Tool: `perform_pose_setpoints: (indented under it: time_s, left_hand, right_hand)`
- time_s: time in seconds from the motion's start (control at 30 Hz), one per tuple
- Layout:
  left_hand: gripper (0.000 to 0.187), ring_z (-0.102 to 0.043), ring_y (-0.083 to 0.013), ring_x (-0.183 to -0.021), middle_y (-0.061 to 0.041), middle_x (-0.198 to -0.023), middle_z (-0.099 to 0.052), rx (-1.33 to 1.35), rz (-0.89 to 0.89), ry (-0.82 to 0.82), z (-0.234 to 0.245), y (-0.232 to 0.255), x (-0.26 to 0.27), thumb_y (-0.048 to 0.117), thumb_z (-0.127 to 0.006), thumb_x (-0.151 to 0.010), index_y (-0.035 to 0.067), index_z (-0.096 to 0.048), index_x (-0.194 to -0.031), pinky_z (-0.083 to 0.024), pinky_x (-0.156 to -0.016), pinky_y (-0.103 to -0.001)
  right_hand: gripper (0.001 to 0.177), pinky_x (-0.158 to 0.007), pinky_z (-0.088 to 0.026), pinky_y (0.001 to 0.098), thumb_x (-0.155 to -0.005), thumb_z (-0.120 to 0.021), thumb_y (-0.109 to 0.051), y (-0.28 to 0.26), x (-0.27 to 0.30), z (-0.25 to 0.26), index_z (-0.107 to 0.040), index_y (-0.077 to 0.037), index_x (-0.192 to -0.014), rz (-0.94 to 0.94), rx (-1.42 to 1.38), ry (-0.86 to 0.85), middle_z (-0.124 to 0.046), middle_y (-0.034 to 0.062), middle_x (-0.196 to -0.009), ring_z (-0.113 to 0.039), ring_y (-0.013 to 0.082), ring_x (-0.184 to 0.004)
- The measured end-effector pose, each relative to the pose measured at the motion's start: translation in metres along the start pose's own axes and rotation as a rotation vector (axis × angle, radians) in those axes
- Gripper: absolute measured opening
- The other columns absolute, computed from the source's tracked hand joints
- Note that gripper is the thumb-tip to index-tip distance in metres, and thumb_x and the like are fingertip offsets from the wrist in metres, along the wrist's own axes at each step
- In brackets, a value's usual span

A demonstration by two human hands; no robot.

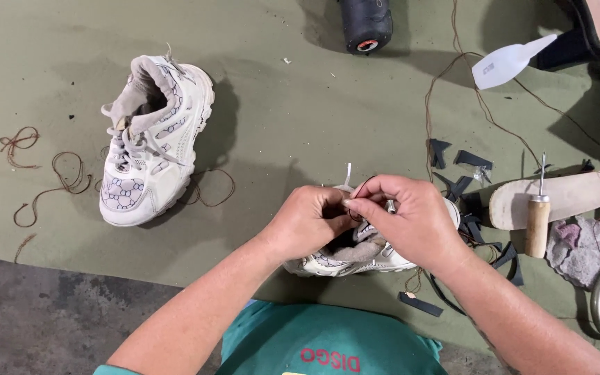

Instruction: The person repairs a white sneaker by using a wooden-handled awl to puncture the upper fabric near the tongue. They then thread a white lace through the punctured area and pull it tight to secure the material. The task is performed on a green workbench with various tools and shoe parts visible.

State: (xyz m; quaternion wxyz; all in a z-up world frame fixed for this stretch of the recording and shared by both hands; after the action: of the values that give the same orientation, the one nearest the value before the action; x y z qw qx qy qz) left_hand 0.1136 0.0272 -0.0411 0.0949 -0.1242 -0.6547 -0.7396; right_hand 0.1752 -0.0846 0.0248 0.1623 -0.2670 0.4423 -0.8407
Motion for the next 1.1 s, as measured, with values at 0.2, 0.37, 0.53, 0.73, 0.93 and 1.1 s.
perform_pose_setpoints:
  time_s: [0.2,0.37,0.53,0.73,0.93,1.1]
  left_hand:
    - [0.008,-0.066,-0.0154,-0.074,-0.007,-0.073,-0.074,0.057,0.054,0.002,-0.001,-0.004,-0.004,0.014,-0.075,-0.083,0.011,-0.078,-0.09,-0.056,-0.074,-0.034]
    - [0.009,-0.068,-0.0138,-0.073,-0.002,-0.073,-0.076,0.077,0.142,0.002,0.003,-0.006,-0.006,0.016,-0.078,-0.082,0.014,-0.08,-0.09,-0.056,-0.074,-0.031]
    - [0.008,-0.069,-0.0136,-0.072,-0.002,-0.072,-0.075,0.082,0.16,-0.009,-0.001,-0.007,-0.007,0.015,-0.079,-0.078,0.016,-0.08,-0.086,-0.057,-0.073,-0.031]
    - [0.009,-0.074,-0.0213,-0.08,-0.006,-0.078,-0.078,0.051,0.129,-0.039,-0.003,0.0,-0.002,0.016,-0.076,-0.08,0.016,-0.081,-0.087,-0.059,-0.079,-0.036]
    - [0.023,-0.072,-0.0043,-0.081,0.007,-0.086,-0.081,0.002,0.16,-0.068,-0.005,0.008,-0.001,0.002,-0.062,-0.081,0.015,-0.081,-0.087,-0.058,-0.082,-0.02]
    - [0.013,-0.073,-0.0126,-0.081,0.001,-0.081,-0.079,-0.021,0.133,-0.044,-0.005,0.001,-0.004,0.01,-0.07,-0.081,0.016,-0.079,-0.087,-0.059,-0.08,-0.028]
  right_hand:
    - [0.006,-0.07,-0.057,0.0319,-0.088,-0.078,-0.014,-0.004,0.003,0.002,-0.081,-0.01,-0.084,0.14,0.083,0.055,-0.079,0.0051,-0.069,-0.071,0.0167,-0.068]
    - [0.003,-0.07,-0.057,0.0343,-0.086,-0.077,-0.007,0.003,0.008,0.0,-0.08,-0.008,-0.085,0.222,0.068,0.049,-0.08,0.0092,-0.078,-0.073,0.0213,-0.075]
    - [0.008,-0.074,-0.056,0.0336,-0.082,-0.079,-0.003,0.009,0.018,0.002,-0.08,-0.01,-0.086,0.303,0.048,0.101,-0.081,0.0079,-0.084,-0.073,0.0217,-0.083]
    - [0.011,-0.075,-0.058,0.0351,-0.076,-0.082,-0.007,0.022,0.037,0.007,-0.074,-0.013,-0.081,0.354,0.138,0.212,-0.079,0.0034,-0.097,-0.073,0.0231,-0.089]
    - [0.015,-0.072,-0.051,0.0238,-0.08,-0.084,-0.017,0.039,0.04,0.012,-0.08,-0.015,-0.094,0.121,0.206,0.211,-0.066,0.0005,-0.104,-0.057,0.0101,-0.068]
    - [0.016,-0.075,-0.056,0.0295,-0.08,-0.082,-0.014,0.033,0.036,0.012,-0.082,-0.015,-0.097,0.206,0.213,0.23,-0.071,0.0029,-0.098,-0.068,0.0172,-0.083]
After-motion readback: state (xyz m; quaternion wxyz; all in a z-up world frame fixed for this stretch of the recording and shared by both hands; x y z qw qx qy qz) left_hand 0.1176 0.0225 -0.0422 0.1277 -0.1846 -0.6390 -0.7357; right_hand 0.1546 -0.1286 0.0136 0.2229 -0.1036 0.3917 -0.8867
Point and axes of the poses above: each hand's wrist, its own x-axis away from the middle knuckle, its own z-axis out of the back of the hand, y = z × x, the point moved 9 cm from there along -x, towards the middle knuckle
